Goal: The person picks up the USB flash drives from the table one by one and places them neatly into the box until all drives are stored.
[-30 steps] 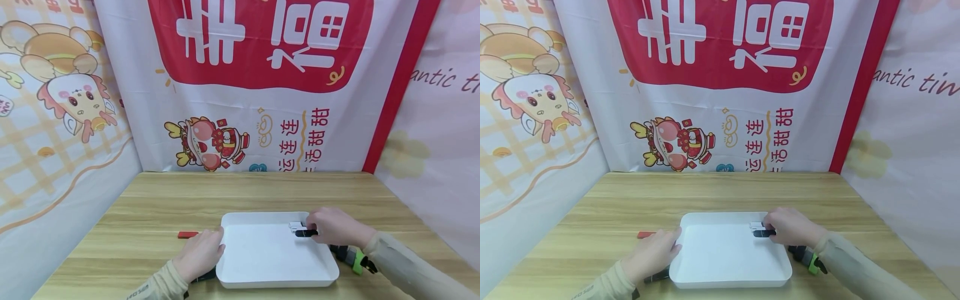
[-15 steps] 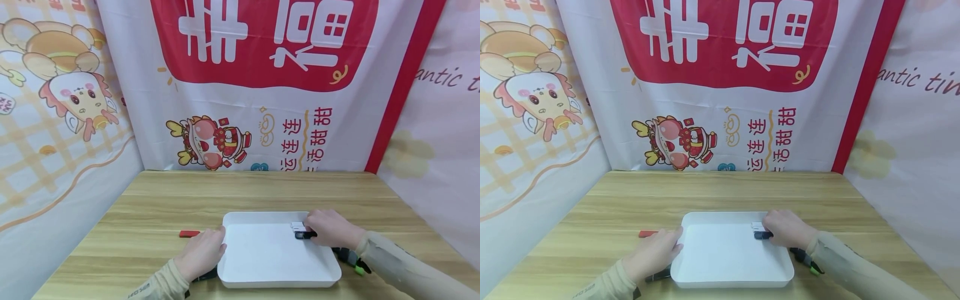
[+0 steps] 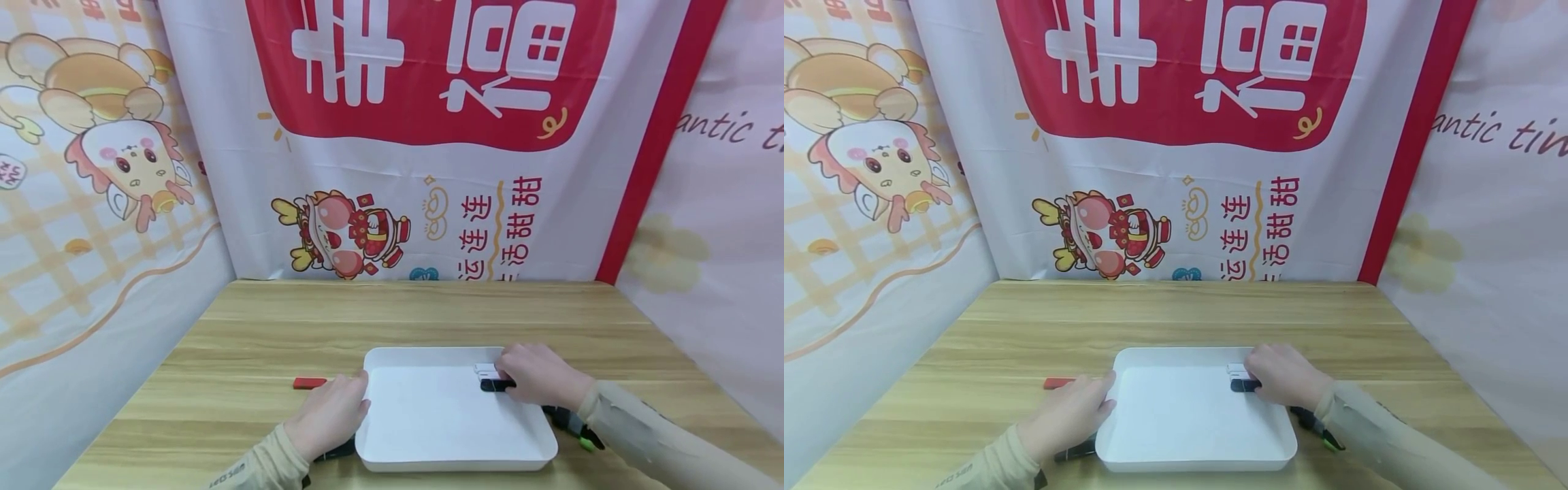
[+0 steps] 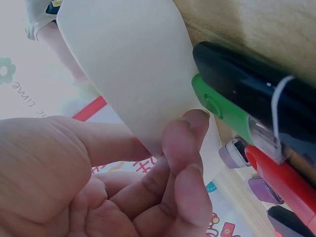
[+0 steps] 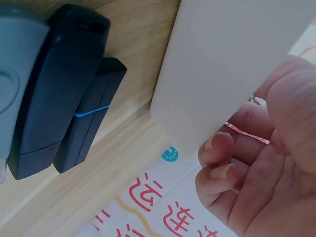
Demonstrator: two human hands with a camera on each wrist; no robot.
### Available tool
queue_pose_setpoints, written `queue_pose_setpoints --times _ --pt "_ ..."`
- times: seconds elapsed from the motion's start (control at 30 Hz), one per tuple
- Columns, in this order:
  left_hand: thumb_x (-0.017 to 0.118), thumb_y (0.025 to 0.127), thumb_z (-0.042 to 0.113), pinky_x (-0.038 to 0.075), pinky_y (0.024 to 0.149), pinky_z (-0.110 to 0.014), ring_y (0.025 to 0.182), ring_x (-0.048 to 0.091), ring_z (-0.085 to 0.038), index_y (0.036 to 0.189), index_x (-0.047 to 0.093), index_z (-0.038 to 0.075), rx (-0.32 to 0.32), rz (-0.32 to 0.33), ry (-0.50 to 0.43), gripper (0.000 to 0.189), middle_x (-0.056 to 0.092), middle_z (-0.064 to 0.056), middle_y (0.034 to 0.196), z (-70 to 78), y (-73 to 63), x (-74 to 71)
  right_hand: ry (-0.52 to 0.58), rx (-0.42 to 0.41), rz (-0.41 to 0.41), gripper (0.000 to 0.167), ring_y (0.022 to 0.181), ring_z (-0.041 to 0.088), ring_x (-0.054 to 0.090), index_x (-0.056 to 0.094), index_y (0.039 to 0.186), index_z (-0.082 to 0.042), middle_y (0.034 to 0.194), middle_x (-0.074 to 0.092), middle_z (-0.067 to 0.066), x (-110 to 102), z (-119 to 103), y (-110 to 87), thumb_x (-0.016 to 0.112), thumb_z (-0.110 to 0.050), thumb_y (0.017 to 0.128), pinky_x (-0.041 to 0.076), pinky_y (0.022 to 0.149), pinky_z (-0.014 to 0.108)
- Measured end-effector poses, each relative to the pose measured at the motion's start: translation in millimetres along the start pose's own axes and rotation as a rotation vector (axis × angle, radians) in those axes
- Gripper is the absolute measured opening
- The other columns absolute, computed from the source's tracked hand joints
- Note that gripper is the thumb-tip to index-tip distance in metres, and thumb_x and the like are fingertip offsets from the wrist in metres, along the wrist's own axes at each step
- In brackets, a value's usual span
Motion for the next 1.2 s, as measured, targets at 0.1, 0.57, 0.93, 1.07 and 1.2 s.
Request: queue_pose_setpoints --times 0.1,0.57,0.93,1.07,1.2 --pt "0.068 0.088 0.008 0.034 0.038 -0.029 0.045 0.041 -0.012 0.119 0.057 -0.016 0.002 -0.007 -0.004 0.040 0.053 -0.007 0.064 1.3 1.0 1.4 0.005 0.000 0.008 0.023 0.058 0.011 0.044 0.062 0.073 -0.019 0.069 0.047 -0.009 0 1 -2.4 0.084 -0.017 0.075 0.040 0.055 0.028" --pt "0.067 0.089 0.008 0.032 0.038 -0.028 0.044 0.039 -0.012 0.123 0.056 -0.016 -0.009 -0.024 -0.013 0.043 0.048 -0.003 0.061 4.0 3.3 4.6 0.254 0.081 0.167 0.014 0.060 0.004 0.048 0.066 0.080 -0.027 0.071 0.055 -0.017 -31 23 -38.4 0.079 -0.027 0.083 0.044 0.053 0.024" --pt "0.070 0.088 0.008 0.036 0.040 -0.029 0.050 0.045 -0.013 0.122 0.057 -0.014 -0.046 -0.026 -0.005 0.043 0.064 -0.016 0.079 -1.3 2.0 3.9 0.384 0.012 0.196 0.009 0.067 0.004 0.055 0.067 0.087 -0.021 0.077 0.058 -0.014 -45 66 -72.7 0.076 -0.018 0.086 0.049 0.058 0.025" --pt "0.069 0.089 0.008 0.033 0.038 -0.028 0.047 0.042 -0.012 0.123 0.056 -0.015 -0.030 -0.031 -0.017 0.042 0.059 -0.010 0.071 -0.1 0.5 4.3 0.423 0.015 0.157 0.008 0.071 0.004 0.056 0.067 0.089 -0.019 0.081 0.060 -0.014 -38 85 -88.9 0.075 -0.020 0.088 0.050 0.061 0.026" --pt "0.068 0.089 0.007 0.030 0.037 -0.025 0.044 0.038 -0.010 0.121 0.057 -0.015 -0.013 -0.018 -0.010 0.040 0.050 -0.004 0.062 0.9 -0.2 3.2 0.409 -0.001 0.179 0.012 0.072 0.002 0.057 0.068 0.092 -0.017 0.084 0.062 -0.015 -37 102 -104.0 0.078 -0.018 0.085 0.050 0.061 0.027"
Point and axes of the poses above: each hand's wrist, its own y-axis towards the middle knuckle, its own x-axis out of the palm, z = x × y, the point moved 8 cm from there along y, towards the middle knuckle
